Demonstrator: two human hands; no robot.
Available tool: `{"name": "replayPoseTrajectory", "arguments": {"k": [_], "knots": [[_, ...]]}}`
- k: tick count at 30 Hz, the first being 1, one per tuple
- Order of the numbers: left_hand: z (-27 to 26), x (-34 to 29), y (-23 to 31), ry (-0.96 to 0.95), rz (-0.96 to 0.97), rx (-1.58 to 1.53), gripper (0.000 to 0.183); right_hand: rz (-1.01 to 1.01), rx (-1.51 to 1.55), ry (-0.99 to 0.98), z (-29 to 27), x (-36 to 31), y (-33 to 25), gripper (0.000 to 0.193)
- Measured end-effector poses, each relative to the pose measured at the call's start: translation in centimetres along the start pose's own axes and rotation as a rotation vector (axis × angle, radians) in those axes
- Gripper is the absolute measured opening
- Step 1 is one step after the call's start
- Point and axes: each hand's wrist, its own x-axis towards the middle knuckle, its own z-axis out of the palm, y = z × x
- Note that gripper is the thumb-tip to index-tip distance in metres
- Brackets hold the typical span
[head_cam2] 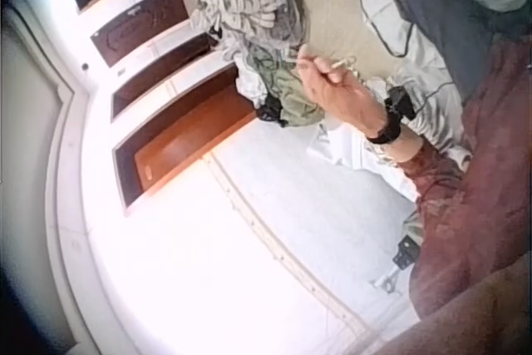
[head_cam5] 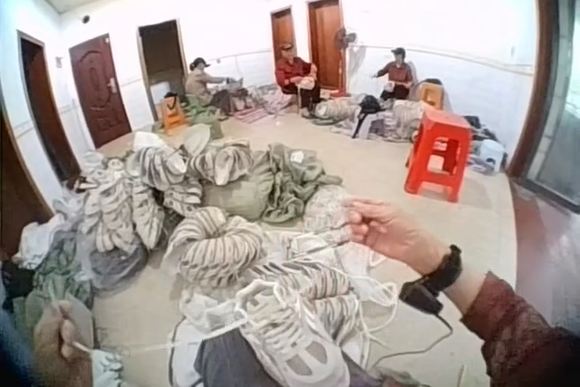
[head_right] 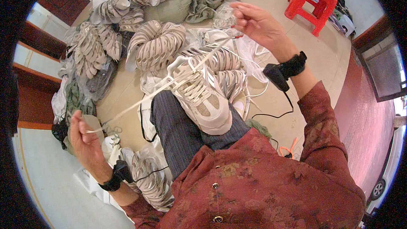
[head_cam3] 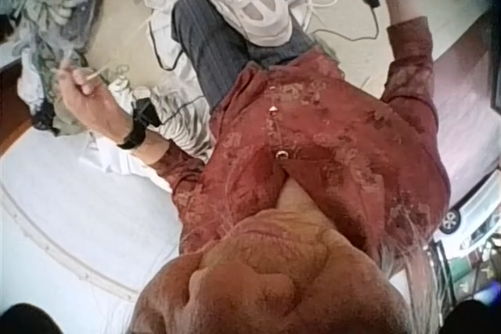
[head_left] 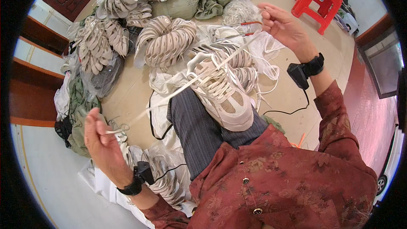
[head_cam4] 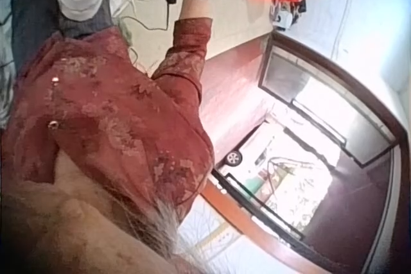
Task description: The recorder is lacing a white Reebok sneaker while sitting on the floor in a shoe manufacturing facility.
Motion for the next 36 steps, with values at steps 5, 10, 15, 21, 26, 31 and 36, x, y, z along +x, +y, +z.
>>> {"name": "replayPoseTrajectory", "arguments": {"k": [5, 10, 15, 21, 26, 31, 36], "knots": [[2.8, -0.9, -5.4, -0.2, -0.088, 0.478, 0.026, 0.078, -0.03, 0.324, -4.0, -3.6, 2.9, 0.029], [5.8, 0.0, -12.2, -0.374, -0.116, 0.615, 0.026, 0.199, -0.019, 0.422, -6.0, -6.7, 6.3, 0.028], [7.5, 0.1, -15.8, -0.45, -0.161, 0.672, 0.027, 0.294, -0.157, 0.463, -5.6, -8.9, 7.3, 0.044], [7.1, 0.2, -17.2, -0.558, -0.155, 0.776, 0.034, 0.363, -0.199, 0.493, -6.7, -9.4, 8.5, 0.03], [7.2, 0.3, -17.3, -0.566, -0.176, 0.802, 0.035, 0.383, -0.243, 0.465, -7.1, -9.2, 9.6, 0.027], [7.3, 0.4, -17.4, -0.536, -0.19, 0.832, 0.033, 0.379, -0.252, 0.512, -3.4, -8.1, 9.6, 0.025], [8.2, 1.0, -16.9, -0.568, -0.085, 0.938, 0.026, 0.4, -0.327, 0.473, -3.8, -8.0, 9.5, 0.026]]}}
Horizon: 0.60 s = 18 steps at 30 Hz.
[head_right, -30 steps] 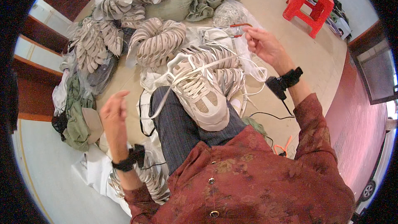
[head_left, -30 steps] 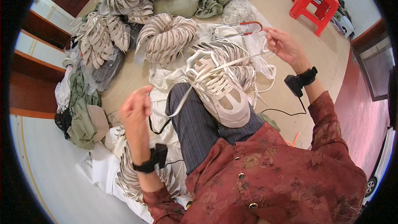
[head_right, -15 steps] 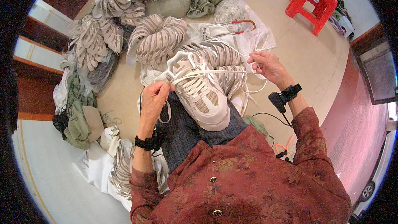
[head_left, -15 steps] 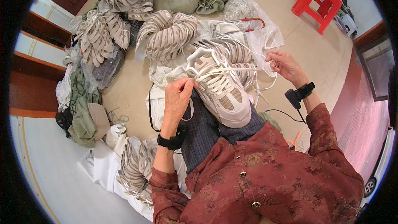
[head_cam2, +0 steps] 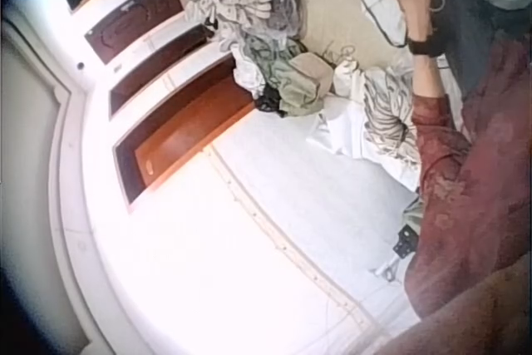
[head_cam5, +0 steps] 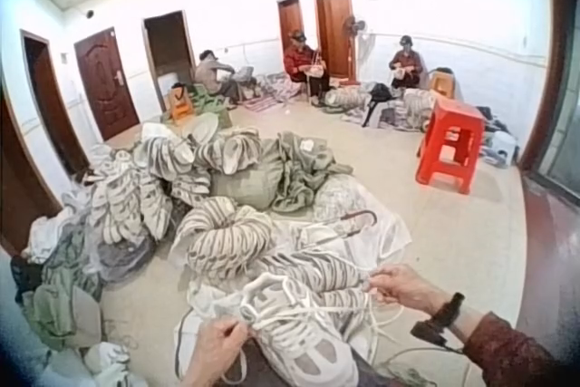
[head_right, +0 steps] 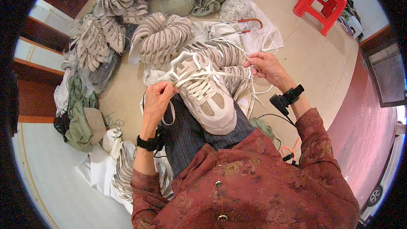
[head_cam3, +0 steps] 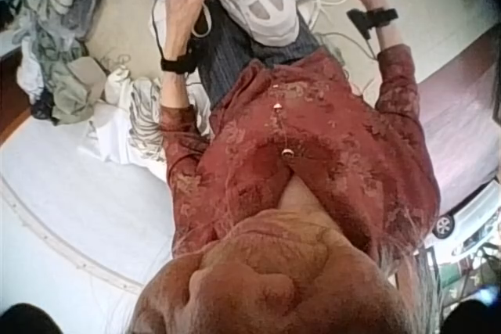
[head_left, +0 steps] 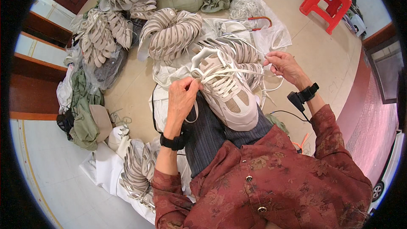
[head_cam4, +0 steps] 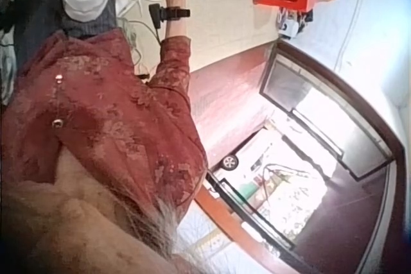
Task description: The recorder is lacing a white Reebok sneaker while sitting on the floor in a shoe manufacturing facility.
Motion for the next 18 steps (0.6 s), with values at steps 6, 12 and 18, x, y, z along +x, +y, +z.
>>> {"name": "replayPoseTrajectory", "arguments": {"k": [6, 12, 18], "knots": [[0.6, 1.0, 0.6, 0.131, 0.31, 0.462, 0.025, -0.055, -0.008, -0.131, 3.5, 0.5, -1.5, 0.013], [0.5, 1.3, 1.5, 0.052, 0.191, 0.418, 0.024, -0.069, -0.045, -0.224, 8.0, 0.9, -3.2, 0.01], [0.0, 0.9, 1.0, 0.028, 0.107, 0.255, 0.031, -0.144, -0.225, -0.314, 9.8, 2.1, -3.5, 0.012]]}}
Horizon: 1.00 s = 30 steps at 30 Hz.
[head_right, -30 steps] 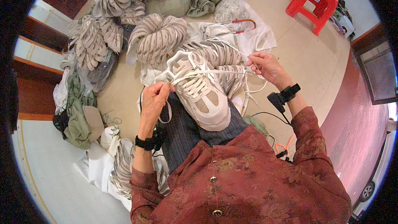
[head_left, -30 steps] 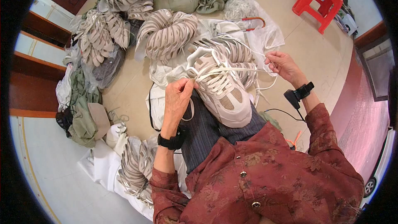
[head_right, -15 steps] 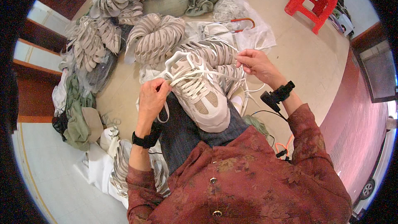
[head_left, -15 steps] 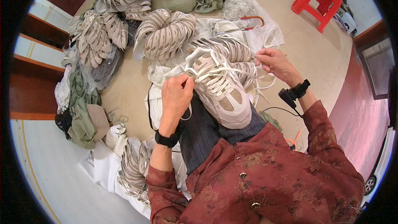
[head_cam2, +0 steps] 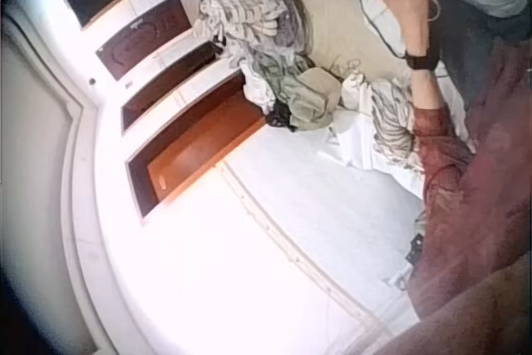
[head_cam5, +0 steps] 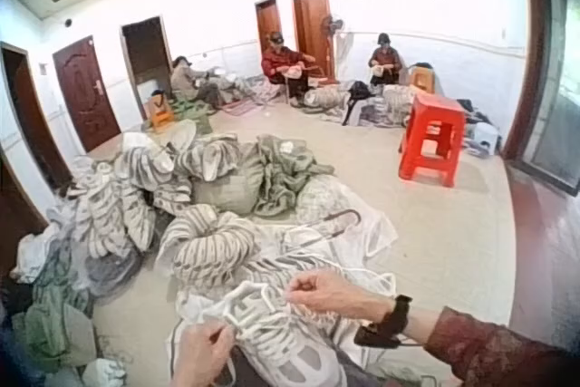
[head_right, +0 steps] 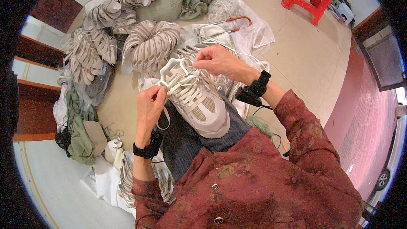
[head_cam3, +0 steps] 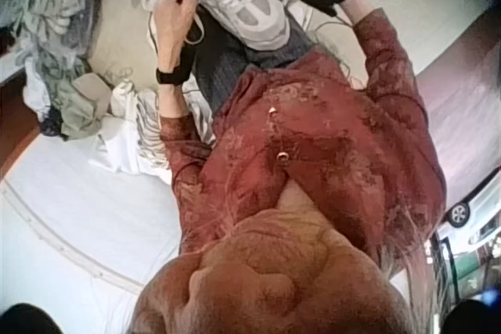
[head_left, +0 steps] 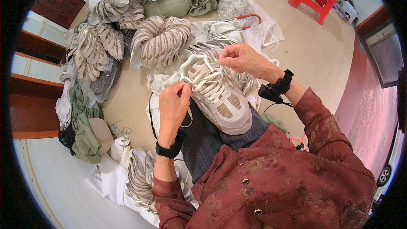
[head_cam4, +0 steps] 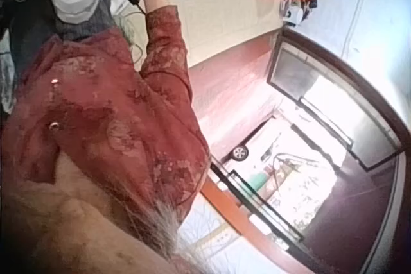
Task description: The recorder is lacing a white Reebok sneaker while sitting on the floor in a shoe manufacturing facility.
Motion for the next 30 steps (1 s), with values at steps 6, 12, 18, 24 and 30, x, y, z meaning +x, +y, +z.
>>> {"name": "replayPoseTrajectory", "arguments": {"k": [6, 12, 18, 24, 30], "knots": [[-0.2, -0.3, -1.3, -0.031, -0.104, -0.201, 0.031, -0.005, -0.15, 0.027, 0.5, 0.5, -0.6, 0.011], [-0.6, -0.5, -0.8, -0.062, -0.155, -0.316, 0.03, -0.133, -0.341, 0.001, 0.0, 1.2, -0.9, 0.018], [-0.6, -0.8, -1.3, -0.046, -0.15, -0.315, 0.025, -0.129, -0.577, -0.089, 0.0, 1.8, -2.5, 0.017], [-0.1, -0.6, -1.0, -0.027, -0.189, -0.397, 0.021, -0.036, -0.654, -0.182, -0.7, 3.1, -3.4, 0.016], [0.0, -0.6, -1.1, -0.005, -0.179, -0.374, 0.021, 0.078, -0.719, -0.281, -0.5, 3.8, -5.0, 0.015]]}}
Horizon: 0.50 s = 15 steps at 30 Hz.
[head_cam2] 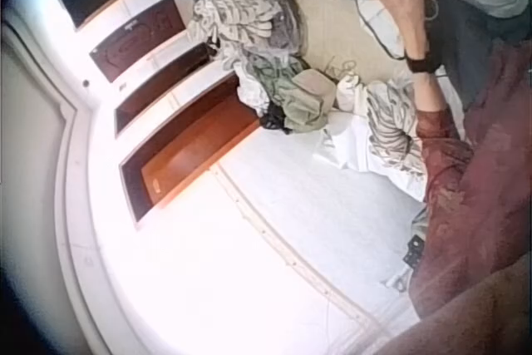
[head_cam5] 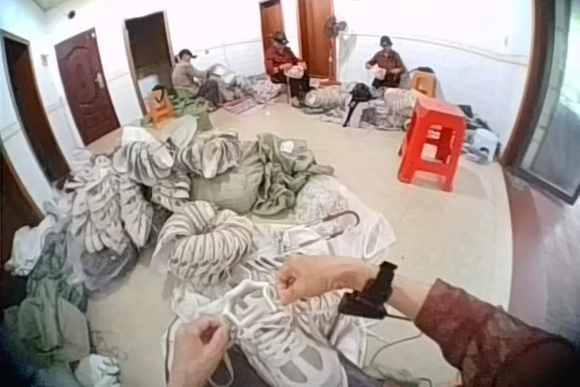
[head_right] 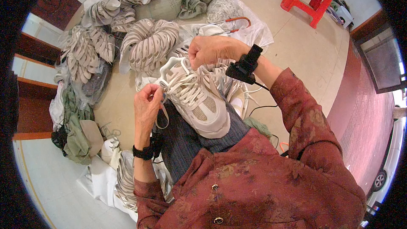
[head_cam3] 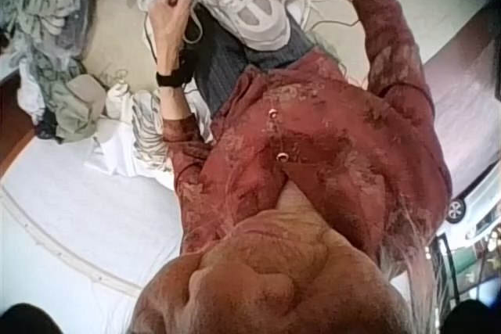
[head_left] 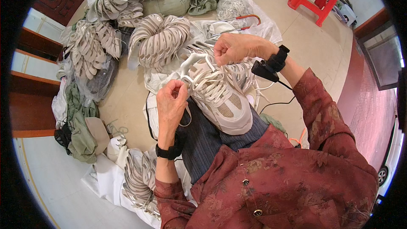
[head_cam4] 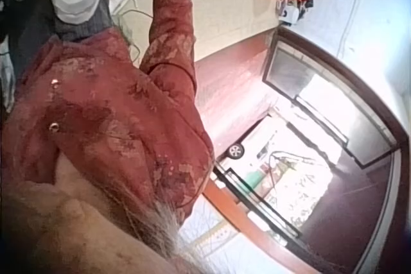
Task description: The recorder is lacing a white Reebok sneaker while sitting on the floor in a shoe manufacturing facility.
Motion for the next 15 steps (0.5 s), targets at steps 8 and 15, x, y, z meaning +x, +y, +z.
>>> {"name": "replayPoseTrajectory", "arguments": {"k": [8, 15], "knots": [[0.1, 0.1, -0.5, 0.008, 0.018, 0.007, 0.02, 0.041, 0.035, 0.013, -0.3, 0.6, -0.3, 0.012], [0.2, 0.1, -0.6, 0.009, 0.02, -0.017, 0.019, -0.305, -0.161, 0.329, 2.3, -0.3, 0.7, 0.016]]}}
